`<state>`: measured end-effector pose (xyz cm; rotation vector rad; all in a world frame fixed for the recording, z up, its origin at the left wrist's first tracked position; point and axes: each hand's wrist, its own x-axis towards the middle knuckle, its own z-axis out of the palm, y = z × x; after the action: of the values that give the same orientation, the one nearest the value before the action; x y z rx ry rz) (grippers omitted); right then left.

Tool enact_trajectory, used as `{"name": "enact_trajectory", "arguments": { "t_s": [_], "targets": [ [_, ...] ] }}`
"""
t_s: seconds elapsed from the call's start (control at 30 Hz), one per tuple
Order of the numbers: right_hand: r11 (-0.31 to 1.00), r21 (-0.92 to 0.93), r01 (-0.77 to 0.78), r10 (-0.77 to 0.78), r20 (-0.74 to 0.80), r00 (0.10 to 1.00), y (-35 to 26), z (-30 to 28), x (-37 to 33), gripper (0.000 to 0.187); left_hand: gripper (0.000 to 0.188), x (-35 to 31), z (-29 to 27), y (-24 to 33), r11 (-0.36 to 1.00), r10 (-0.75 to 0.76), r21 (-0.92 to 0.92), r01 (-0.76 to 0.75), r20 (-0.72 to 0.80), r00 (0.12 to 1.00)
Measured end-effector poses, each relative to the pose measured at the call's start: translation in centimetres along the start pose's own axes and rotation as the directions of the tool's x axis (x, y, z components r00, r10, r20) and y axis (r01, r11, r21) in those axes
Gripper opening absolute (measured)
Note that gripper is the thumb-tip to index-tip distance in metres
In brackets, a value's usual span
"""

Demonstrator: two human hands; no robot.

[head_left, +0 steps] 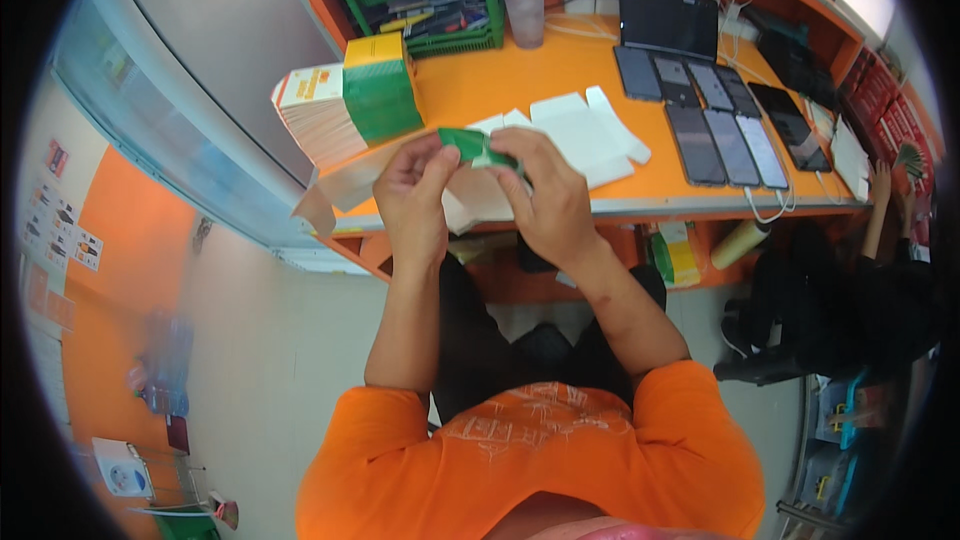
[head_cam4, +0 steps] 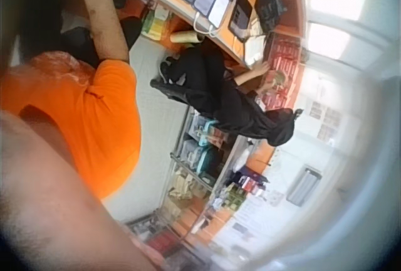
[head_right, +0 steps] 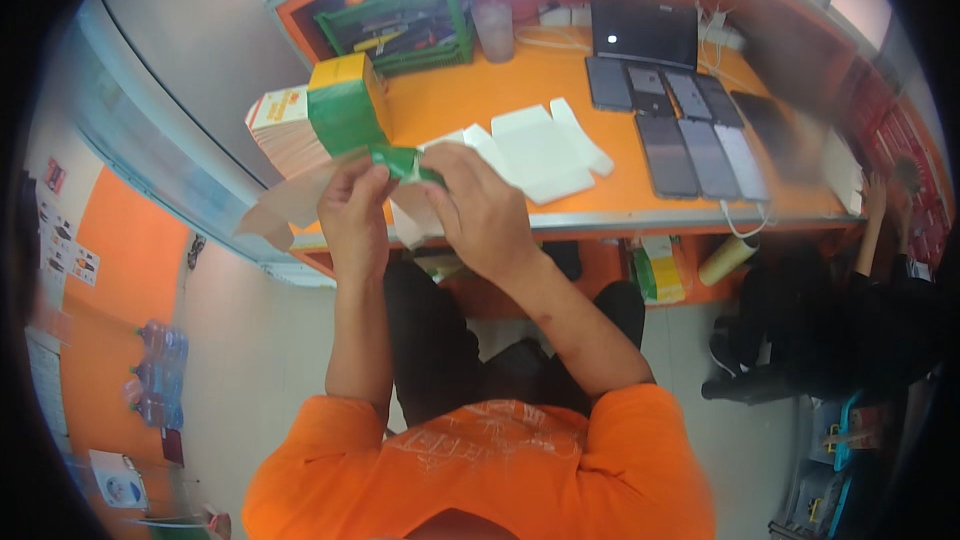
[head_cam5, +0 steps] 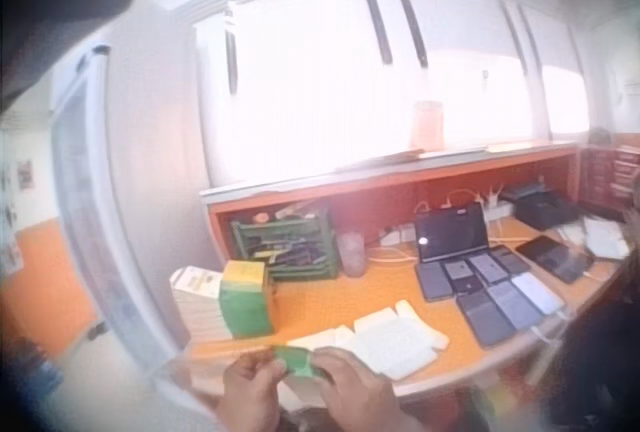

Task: The person sits on the floor and assembles small paper boxes by folding flat sheets and tucking tabs into slots. They handle the paper by hand, repeatedly folding and securing the structure, then stacking the finished boxes on the table.

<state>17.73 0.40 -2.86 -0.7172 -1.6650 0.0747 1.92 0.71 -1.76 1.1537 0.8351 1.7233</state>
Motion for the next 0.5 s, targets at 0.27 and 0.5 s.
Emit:
{"name": "enact_trajectory", "arguments": {
  "t_s": [0.27, 0.5],
  "targets": [
    [0.797, 0.411, -0.443, 0.476, 0.025, 0.879, -1.5, -1.5, 1.3, 0.02, 0.022, -0.1, -0.5, -0.1, 0.994, 0.063, 0.085, -0.07, 0.078, 0.995],
    [0.812, 0.419, -0.406, 0.406, 0.094, 0.909, -2.1, -0.7, 1.2, 0.016, 0.033, -1.9, -2.1, -3.7, 0.966, 0.16, 0.188, -0.176, 0.097, 0.982]
  ]
}}
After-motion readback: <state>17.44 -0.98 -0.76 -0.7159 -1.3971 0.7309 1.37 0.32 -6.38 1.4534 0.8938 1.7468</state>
